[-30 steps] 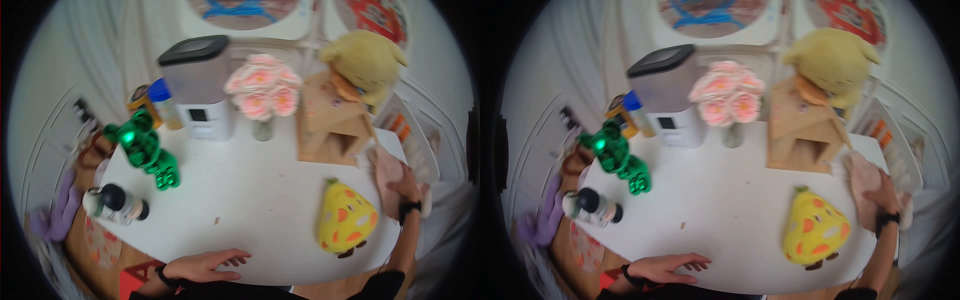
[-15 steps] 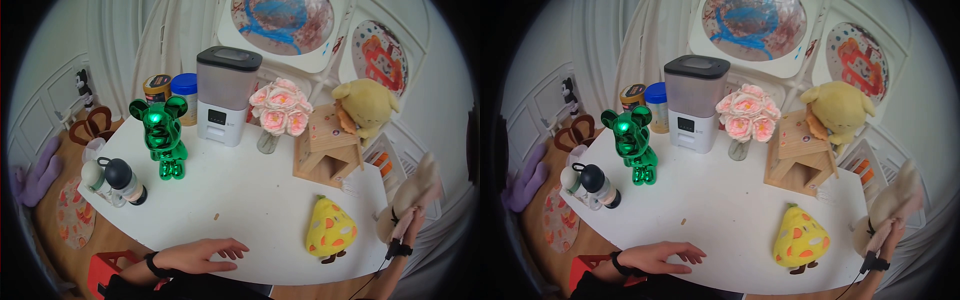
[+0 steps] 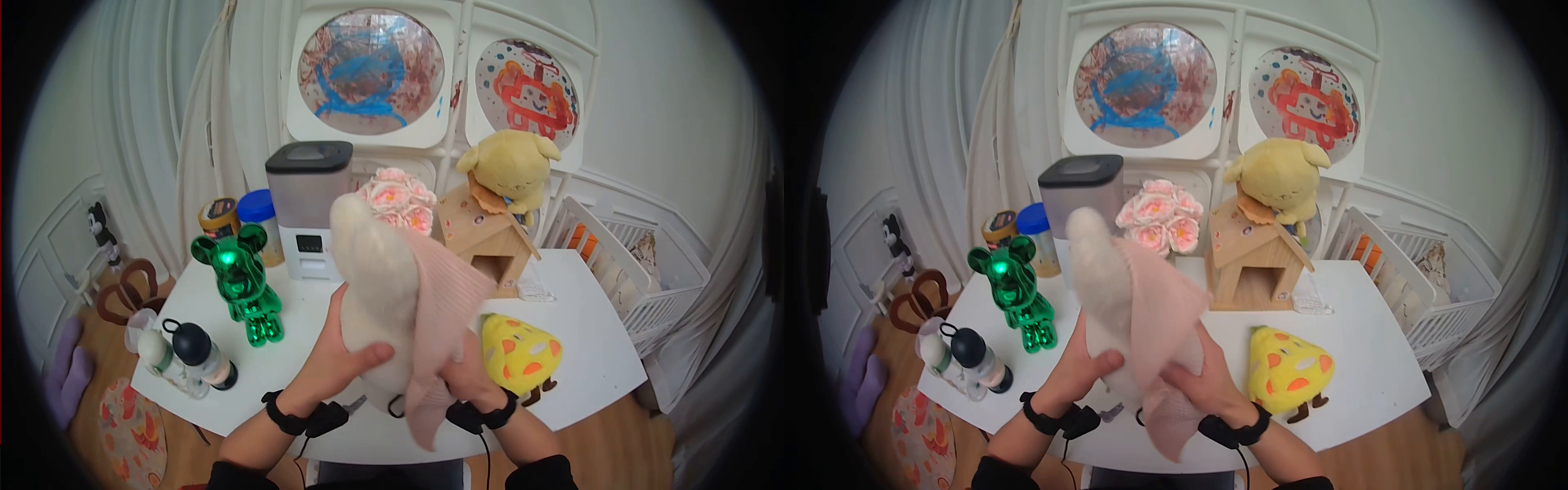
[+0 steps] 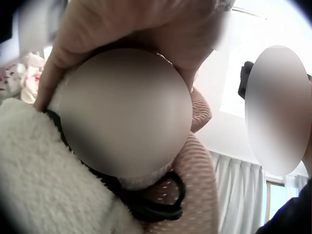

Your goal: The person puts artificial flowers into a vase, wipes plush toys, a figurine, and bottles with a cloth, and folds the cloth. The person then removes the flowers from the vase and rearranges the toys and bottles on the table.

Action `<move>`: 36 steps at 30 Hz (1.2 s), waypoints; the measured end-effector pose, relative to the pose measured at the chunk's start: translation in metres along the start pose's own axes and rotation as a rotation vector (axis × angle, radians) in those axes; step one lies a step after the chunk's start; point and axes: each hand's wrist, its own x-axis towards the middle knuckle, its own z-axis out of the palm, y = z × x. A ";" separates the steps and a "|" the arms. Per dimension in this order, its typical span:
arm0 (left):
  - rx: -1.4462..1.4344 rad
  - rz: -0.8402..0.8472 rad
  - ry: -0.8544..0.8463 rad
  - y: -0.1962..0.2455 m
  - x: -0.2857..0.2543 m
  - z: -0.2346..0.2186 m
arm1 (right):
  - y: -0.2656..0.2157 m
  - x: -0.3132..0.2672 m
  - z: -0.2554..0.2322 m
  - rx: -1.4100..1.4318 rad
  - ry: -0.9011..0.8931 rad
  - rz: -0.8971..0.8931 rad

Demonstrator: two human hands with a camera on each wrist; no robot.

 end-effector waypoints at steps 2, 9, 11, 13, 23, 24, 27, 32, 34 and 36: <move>0.056 0.003 0.056 -0.008 0.007 -0.012 | 0.016 0.019 0.021 0.282 0.136 0.176; 0.222 0.006 0.184 -0.006 0.042 -0.035 | 0.047 0.061 0.024 0.313 0.275 0.315; 0.240 0.015 0.184 -0.004 0.048 -0.036 | 0.041 0.070 0.021 0.839 0.547 0.317; 0.318 0.012 0.213 -0.003 0.047 -0.037 | 0.019 0.067 0.014 0.912 0.526 0.325; 0.984 0.239 0.121 -0.012 0.033 -0.023 | 0.020 0.081 0.036 0.301 0.231 0.066; 0.985 0.230 0.127 -0.011 0.030 -0.021 | 0.023 0.079 0.038 0.304 0.314 -0.013; 0.877 0.183 0.144 -0.003 0.029 -0.012 | 0.027 0.071 0.035 0.075 0.434 -0.185; 0.966 0.315 -0.092 0.002 0.041 -0.011 | 0.009 0.072 0.025 0.182 0.562 -0.220; 0.917 0.329 -0.117 0.004 0.041 -0.009 | 0.004 0.071 0.023 0.292 0.638 -0.231; 0.867 0.317 -0.132 0.001 0.040 -0.010 | 0.002 0.068 0.022 0.308 0.636 -0.124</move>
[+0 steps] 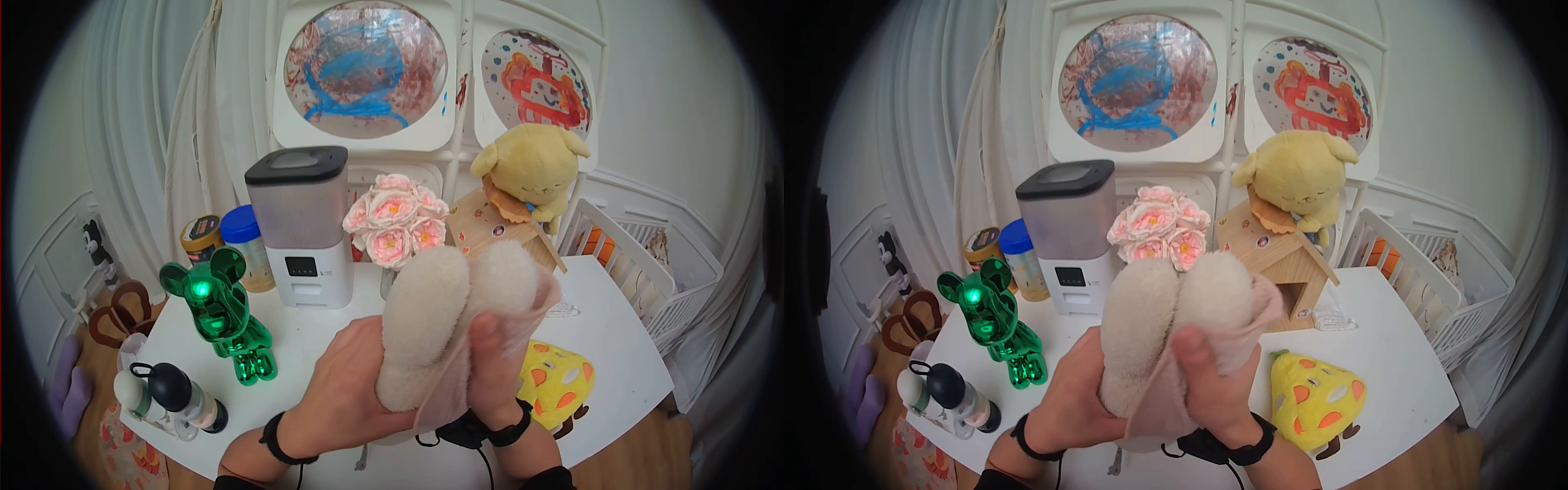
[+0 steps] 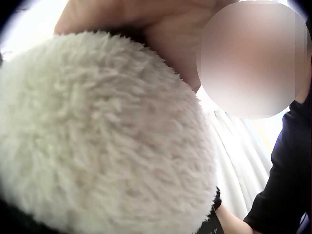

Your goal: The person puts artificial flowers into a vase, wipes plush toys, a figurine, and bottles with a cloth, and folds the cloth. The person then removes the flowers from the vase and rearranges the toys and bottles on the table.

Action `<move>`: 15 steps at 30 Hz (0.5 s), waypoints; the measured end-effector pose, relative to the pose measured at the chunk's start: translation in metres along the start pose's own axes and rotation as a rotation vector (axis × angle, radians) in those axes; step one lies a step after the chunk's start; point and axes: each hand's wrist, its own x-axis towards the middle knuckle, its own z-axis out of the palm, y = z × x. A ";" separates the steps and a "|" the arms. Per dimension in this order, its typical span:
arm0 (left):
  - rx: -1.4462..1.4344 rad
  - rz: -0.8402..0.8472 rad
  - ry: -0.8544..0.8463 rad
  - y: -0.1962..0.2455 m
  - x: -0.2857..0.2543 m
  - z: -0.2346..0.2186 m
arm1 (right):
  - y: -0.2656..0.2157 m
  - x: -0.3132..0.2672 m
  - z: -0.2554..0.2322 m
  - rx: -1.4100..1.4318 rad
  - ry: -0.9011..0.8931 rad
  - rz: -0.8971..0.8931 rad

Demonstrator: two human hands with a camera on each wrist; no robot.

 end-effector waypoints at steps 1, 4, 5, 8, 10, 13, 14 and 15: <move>0.004 0.006 -0.019 -0.002 0.002 -0.001 | 0.000 0.001 -0.001 -0.003 0.000 0.016; 0.028 -0.021 -0.028 -0.004 0.002 0.002 | 0.005 0.009 -0.003 0.260 0.042 0.426; 0.050 -0.046 -0.008 -0.004 0.002 0.003 | 0.005 0.011 -0.005 0.261 0.043 0.424; 0.038 -0.074 -0.024 -0.009 0.006 0.000 | 0.000 0.018 -0.011 0.502 -0.010 0.575; 0.040 -0.087 -0.045 -0.010 0.007 0.000 | -0.002 0.018 -0.013 0.554 -0.027 0.602; -0.010 -0.097 -0.091 -0.017 0.008 0.002 | -0.001 0.018 -0.018 0.633 -0.023 0.580; -0.061 -0.088 -0.111 -0.020 0.009 0.002 | 0.001 0.017 -0.017 0.635 -0.019 0.576; -0.059 -0.082 -0.113 -0.022 0.010 0.002 | 0.005 0.016 -0.015 0.609 -0.023 0.541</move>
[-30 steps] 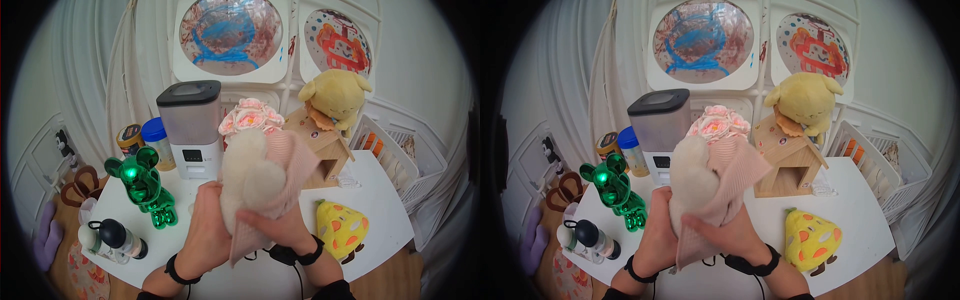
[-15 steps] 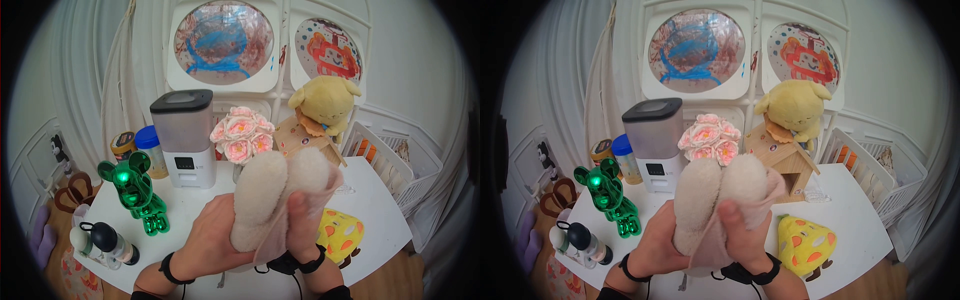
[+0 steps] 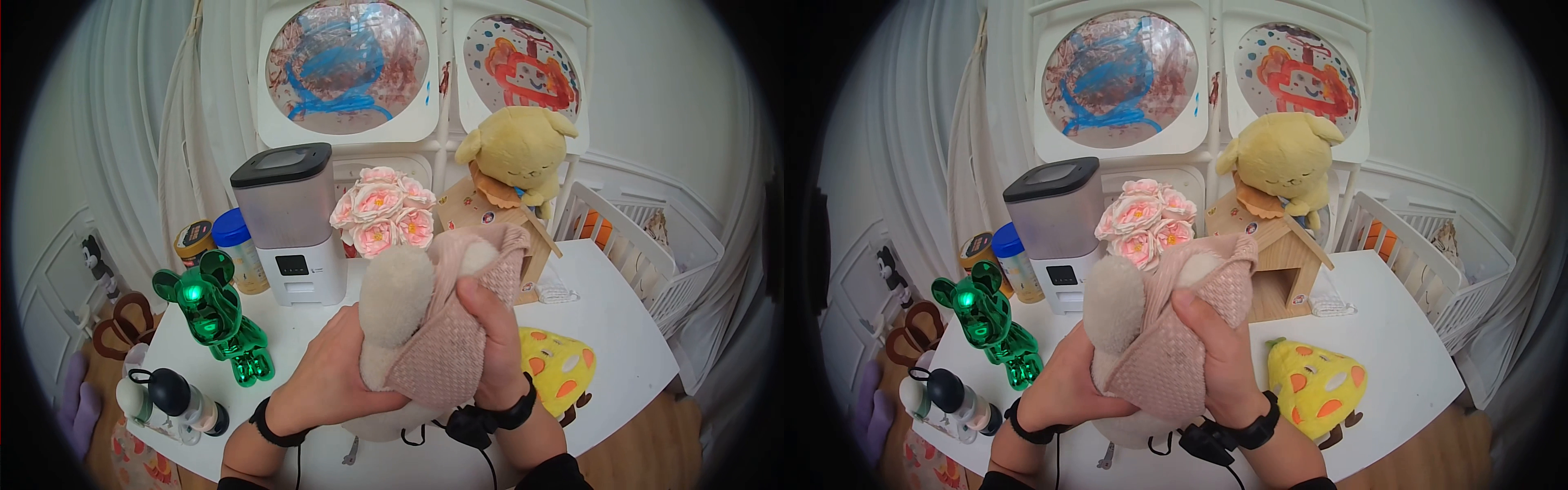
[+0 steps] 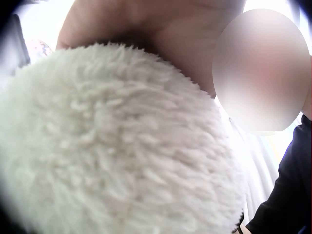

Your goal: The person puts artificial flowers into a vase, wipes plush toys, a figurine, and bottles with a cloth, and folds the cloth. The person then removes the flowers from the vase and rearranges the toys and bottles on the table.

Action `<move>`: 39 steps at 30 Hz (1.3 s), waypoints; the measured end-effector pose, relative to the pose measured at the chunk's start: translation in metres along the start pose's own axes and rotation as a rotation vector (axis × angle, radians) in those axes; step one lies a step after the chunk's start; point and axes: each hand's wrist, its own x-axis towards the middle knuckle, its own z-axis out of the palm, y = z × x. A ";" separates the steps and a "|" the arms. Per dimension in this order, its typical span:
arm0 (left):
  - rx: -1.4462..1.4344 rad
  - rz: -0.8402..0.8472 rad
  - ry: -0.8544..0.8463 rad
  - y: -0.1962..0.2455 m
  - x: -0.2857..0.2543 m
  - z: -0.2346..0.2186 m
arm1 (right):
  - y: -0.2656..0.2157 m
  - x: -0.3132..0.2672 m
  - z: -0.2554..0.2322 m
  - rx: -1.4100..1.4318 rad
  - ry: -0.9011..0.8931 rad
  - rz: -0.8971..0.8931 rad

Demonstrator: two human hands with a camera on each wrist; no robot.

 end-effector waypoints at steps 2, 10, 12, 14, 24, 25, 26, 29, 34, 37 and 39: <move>-0.031 0.019 -0.042 -0.001 0.000 0.000 | 0.004 0.004 -0.005 -0.030 -0.010 -0.035; -0.050 0.020 -0.155 0.003 -0.003 -0.006 | -0.006 0.000 -0.009 0.392 -0.076 0.172; -0.122 -0.021 -0.188 0.000 -0.004 -0.011 | -0.006 -0.004 -0.009 0.222 -0.094 0.071; -0.287 -0.050 -0.244 -0.002 -0.002 -0.016 | -0.010 -0.005 -0.010 0.057 -0.109 -0.028; -0.118 -0.222 0.001 0.011 -0.004 -0.008 | -0.034 -0.025 0.003 0.078 -0.004 -0.070; -0.017 -0.153 0.014 0.008 -0.006 -0.004 | -0.027 -0.023 0.005 -0.199 -0.078 -0.050; 0.085 -0.082 0.028 0.006 -0.008 -0.002 | -0.020 -0.021 0.007 -0.474 -0.152 -0.029; 0.168 -0.031 0.074 0.017 -0.012 0.009 | 0.014 -0.011 0.010 -0.710 -0.176 -0.334; 0.146 0.034 -0.040 0.011 -0.013 -0.004 | 0.010 -0.012 0.009 -0.797 -0.160 -0.443; 0.140 0.138 -0.132 0.008 -0.010 -0.009 | 0.005 -0.015 0.009 -0.608 -0.106 -0.318; 0.123 0.216 -0.156 0.005 -0.010 -0.010 | 0.001 -0.017 0.013 -0.431 -0.008 -0.123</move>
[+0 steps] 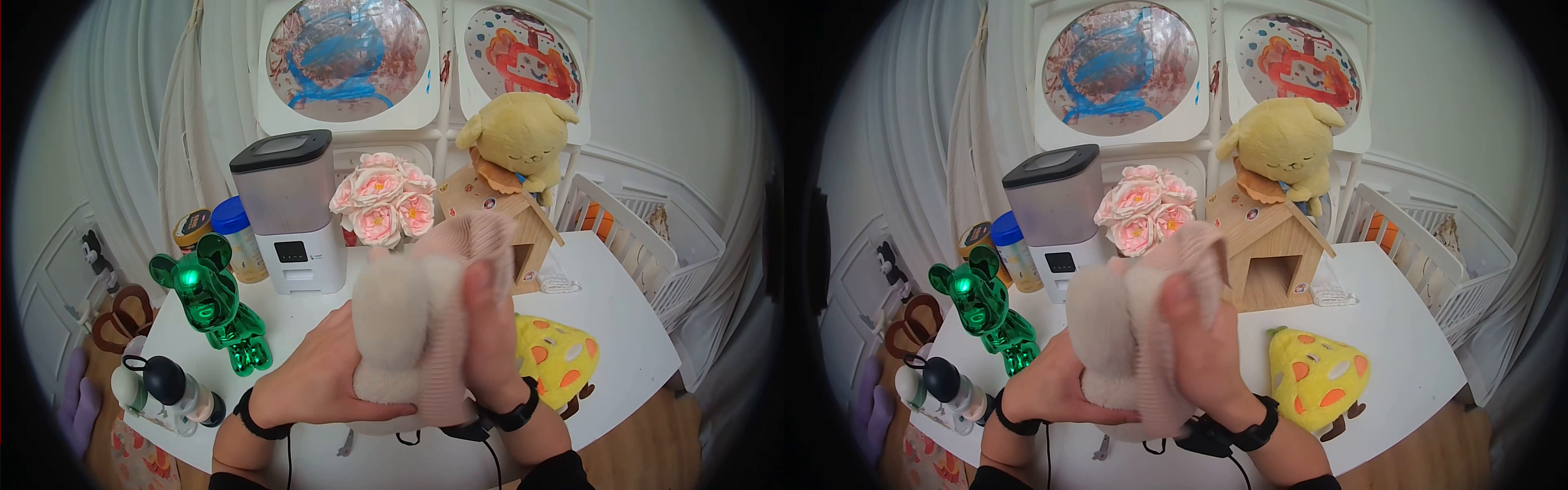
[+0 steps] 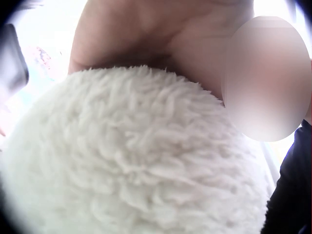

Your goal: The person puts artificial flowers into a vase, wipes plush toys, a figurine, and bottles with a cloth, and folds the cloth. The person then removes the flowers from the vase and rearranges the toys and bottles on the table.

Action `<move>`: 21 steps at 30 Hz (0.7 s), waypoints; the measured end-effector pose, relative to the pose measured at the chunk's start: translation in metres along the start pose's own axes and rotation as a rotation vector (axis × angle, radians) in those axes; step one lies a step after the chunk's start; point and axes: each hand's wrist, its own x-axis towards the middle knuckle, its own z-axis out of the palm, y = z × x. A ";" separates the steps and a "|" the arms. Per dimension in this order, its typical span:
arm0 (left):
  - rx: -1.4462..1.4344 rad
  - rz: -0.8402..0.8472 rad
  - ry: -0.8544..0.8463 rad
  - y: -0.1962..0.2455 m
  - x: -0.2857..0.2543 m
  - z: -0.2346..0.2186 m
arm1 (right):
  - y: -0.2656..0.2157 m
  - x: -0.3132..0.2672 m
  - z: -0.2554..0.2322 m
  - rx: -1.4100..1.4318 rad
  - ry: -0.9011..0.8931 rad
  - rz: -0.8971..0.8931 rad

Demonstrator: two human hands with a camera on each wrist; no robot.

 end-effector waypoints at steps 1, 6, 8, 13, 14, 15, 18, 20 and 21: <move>-0.123 -0.055 -0.064 -0.001 -0.001 0.000 | 0.002 0.001 -0.005 0.000 0.000 0.004; -0.388 -0.153 -0.132 -0.015 -0.001 -0.007 | -0.003 0.012 -0.018 0.664 -0.115 0.554; -0.499 -0.184 -0.142 -0.023 0.000 -0.009 | -0.009 0.013 -0.022 0.793 -0.171 0.587; -0.537 -0.113 -0.037 -0.034 -0.001 -0.003 | -0.025 0.016 -0.029 0.597 -0.092 0.125; -0.449 -0.018 -0.003 -0.036 0.000 0.001 | -0.024 0.017 -0.031 0.595 -0.094 0.124; -0.451 -0.020 -0.004 -0.032 0.001 0.004 | -0.019 0.018 -0.033 0.810 -0.277 0.240; -0.495 -0.090 -0.009 -0.019 0.002 0.009 | 0.003 0.020 -0.044 0.886 -0.457 0.356; -0.561 -0.232 0.026 -0.015 -0.004 0.010 | 0.007 0.017 -0.045 0.746 -0.459 0.355; -0.557 -0.233 0.028 -0.016 -0.005 0.011 | 0.004 0.013 -0.044 0.400 -0.266 0.301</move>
